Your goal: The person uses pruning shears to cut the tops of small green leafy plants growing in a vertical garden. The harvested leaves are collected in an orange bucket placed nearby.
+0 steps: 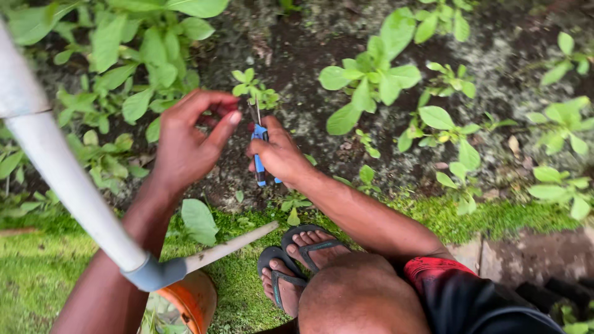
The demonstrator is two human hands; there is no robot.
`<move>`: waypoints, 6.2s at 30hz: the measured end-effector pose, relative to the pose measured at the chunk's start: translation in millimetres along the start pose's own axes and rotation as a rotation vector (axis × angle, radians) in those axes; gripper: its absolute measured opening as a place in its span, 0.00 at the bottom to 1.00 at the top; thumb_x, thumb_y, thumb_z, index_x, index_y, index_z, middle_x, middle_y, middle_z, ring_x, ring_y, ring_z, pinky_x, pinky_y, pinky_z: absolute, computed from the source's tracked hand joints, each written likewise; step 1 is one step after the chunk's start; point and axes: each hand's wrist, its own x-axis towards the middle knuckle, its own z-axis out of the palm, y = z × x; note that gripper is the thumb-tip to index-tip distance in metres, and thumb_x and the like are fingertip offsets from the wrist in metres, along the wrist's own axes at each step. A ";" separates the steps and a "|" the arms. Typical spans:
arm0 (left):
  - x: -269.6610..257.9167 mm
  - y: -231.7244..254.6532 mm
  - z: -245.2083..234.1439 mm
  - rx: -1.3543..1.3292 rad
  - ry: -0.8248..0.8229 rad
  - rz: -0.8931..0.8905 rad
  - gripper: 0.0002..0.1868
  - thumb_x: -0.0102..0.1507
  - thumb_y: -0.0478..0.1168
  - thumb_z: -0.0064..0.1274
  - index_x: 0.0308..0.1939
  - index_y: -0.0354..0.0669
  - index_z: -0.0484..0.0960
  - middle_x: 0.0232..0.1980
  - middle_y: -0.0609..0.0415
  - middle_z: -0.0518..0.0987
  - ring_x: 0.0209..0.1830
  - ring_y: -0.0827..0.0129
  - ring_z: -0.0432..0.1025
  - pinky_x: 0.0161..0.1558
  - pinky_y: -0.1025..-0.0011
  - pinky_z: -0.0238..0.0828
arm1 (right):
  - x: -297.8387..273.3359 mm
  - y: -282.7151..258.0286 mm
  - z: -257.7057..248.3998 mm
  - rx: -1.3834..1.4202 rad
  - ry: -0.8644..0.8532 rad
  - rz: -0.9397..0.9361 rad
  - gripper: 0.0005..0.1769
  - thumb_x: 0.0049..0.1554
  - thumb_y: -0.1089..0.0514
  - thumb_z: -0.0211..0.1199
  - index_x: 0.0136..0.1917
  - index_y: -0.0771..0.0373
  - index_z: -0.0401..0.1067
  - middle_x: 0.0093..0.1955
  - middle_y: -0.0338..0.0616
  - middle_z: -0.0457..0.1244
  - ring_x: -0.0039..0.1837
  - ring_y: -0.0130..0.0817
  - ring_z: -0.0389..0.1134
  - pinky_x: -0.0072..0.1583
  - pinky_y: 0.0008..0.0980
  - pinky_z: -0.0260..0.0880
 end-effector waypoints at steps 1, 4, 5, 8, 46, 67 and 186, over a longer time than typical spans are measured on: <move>14.8 1.4 11.6 -0.003 -0.031 0.052 0.10 0.68 0.32 0.61 0.53 0.37 0.82 0.52 0.49 0.83 0.48 0.70 0.80 0.45 0.73 0.78 | -1.9 0.8 -8.7 0.053 0.019 0.036 0.20 0.53 0.63 0.55 0.59 0.64 0.57 0.42 0.46 0.62 0.34 0.34 0.69 0.32 0.33 0.68; 53.0 2.3 52.2 -0.090 -0.176 0.041 0.12 0.67 0.35 0.61 0.54 0.43 0.83 0.57 0.51 0.80 0.54 0.65 0.78 0.48 0.71 0.83 | -13.7 1.9 -33.9 0.099 0.034 0.122 0.22 0.53 0.63 0.53 0.61 0.61 0.56 0.42 0.46 0.63 0.36 0.34 0.69 0.31 0.33 0.66; 61.9 0.6 61.6 -0.037 -0.185 0.141 0.13 0.66 0.35 0.62 0.54 0.42 0.83 0.60 0.50 0.79 0.59 0.61 0.76 0.55 0.65 0.78 | -20.1 2.8 -41.5 0.096 0.034 0.151 0.23 0.53 0.63 0.53 0.62 0.61 0.56 0.43 0.47 0.64 0.37 0.34 0.70 0.31 0.33 0.65; 75.0 -6.4 89.4 0.036 -0.223 0.326 0.15 0.63 0.35 0.64 0.54 0.42 0.83 0.69 0.48 0.73 0.71 0.52 0.67 0.70 0.54 0.64 | -39.4 8.5 -54.4 0.033 0.048 0.220 0.23 0.55 0.62 0.51 0.65 0.62 0.59 0.43 0.47 0.64 0.37 0.35 0.70 0.32 0.35 0.72; 113.3 -118.6 170.5 -0.417 -0.190 -0.487 0.36 0.62 0.71 0.49 0.46 0.43 0.89 0.36 0.60 0.84 0.35 0.77 0.76 0.34 0.73 0.76 | -25.3 -14.6 -128.7 -0.300 0.316 0.149 0.13 0.65 0.56 0.51 0.61 0.61 0.64 0.34 0.44 0.63 0.27 0.33 0.65 0.29 0.35 0.64; 103.2 -106.1 167.2 -0.477 -0.204 -0.442 0.34 0.62 0.67 0.52 0.47 0.39 0.87 0.37 0.60 0.85 0.33 0.79 0.76 0.33 0.75 0.76 | 13.8 -6.8 -138.2 -0.251 0.442 0.055 0.10 0.65 0.56 0.54 0.54 0.65 0.66 0.30 0.40 0.61 0.23 0.31 0.61 0.25 0.33 0.63; -130.1 -102.8 30.8 -0.412 0.101 -0.490 0.27 0.59 0.41 0.67 0.59 0.38 0.76 0.57 0.49 0.78 0.51 0.69 0.76 0.46 0.68 0.82 | 218.6 -8.8 -147.9 -1.488 0.542 -0.188 0.07 0.55 0.61 0.66 0.47 0.65 0.77 0.40 0.50 0.70 0.41 0.42 0.73 0.46 0.46 0.73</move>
